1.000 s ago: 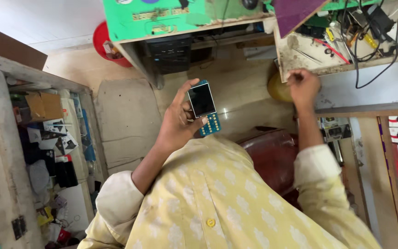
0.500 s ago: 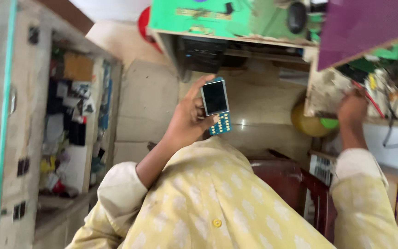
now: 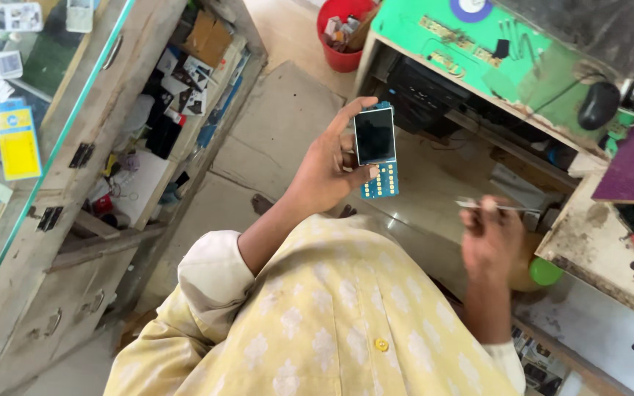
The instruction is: The person holds a small blue circuit board and uses tweezers to adjust components. They then attach a small screen to the board and continue to manipulate the assembly with tweezers while seated on the floor.
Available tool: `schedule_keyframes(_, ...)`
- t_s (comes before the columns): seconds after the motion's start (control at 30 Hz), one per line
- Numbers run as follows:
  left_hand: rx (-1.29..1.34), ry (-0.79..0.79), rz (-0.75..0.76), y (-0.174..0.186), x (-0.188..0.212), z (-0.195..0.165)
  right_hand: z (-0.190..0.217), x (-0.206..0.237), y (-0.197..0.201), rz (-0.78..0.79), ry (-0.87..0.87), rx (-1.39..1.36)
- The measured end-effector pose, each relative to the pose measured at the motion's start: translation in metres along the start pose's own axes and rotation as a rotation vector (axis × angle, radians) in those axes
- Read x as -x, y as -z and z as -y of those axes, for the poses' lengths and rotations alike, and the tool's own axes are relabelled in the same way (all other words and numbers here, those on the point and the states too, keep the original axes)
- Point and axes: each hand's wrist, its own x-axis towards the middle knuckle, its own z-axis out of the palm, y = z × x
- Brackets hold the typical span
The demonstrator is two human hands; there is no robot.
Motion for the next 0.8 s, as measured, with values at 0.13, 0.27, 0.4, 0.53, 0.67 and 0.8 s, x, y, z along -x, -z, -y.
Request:
schedule_keyframes(0.13, -0.003, -0.024, -0.099, 0.034, 0.016, -0.009, -0.03, -0.012, -0.105, 0.269, -0.031, 0.099)
schedule_keyframes(0.27, -0.043, -0.063, -0.248, 0.078, 0.034, -0.027, -0.064, -0.01, -0.205, 0.403, 0.011, 0.131)
schedule_keyframes(0.4, -0.132, -0.089, -0.406, 0.136, 0.056, -0.049, -0.097, -0.004, -0.285, 0.438, 0.075, 0.211)
schedule_keyframes(0.53, -0.15, -0.105, -0.473, 0.192, 0.084, -0.062, -0.135, 0.0, -0.343, 0.552, 0.079, 0.229)
schedule_keyframes(0.67, -0.068, -0.178, -0.527, 0.246, 0.102, -0.072, -0.173, 0.003, -0.392, 0.613, -0.034, 0.187)
schedule_keyframes(0.8, -0.025, -0.184, -0.602, 0.293, 0.124, -0.081, -0.207, 0.014, -0.439, 0.662, -0.04, 0.215)
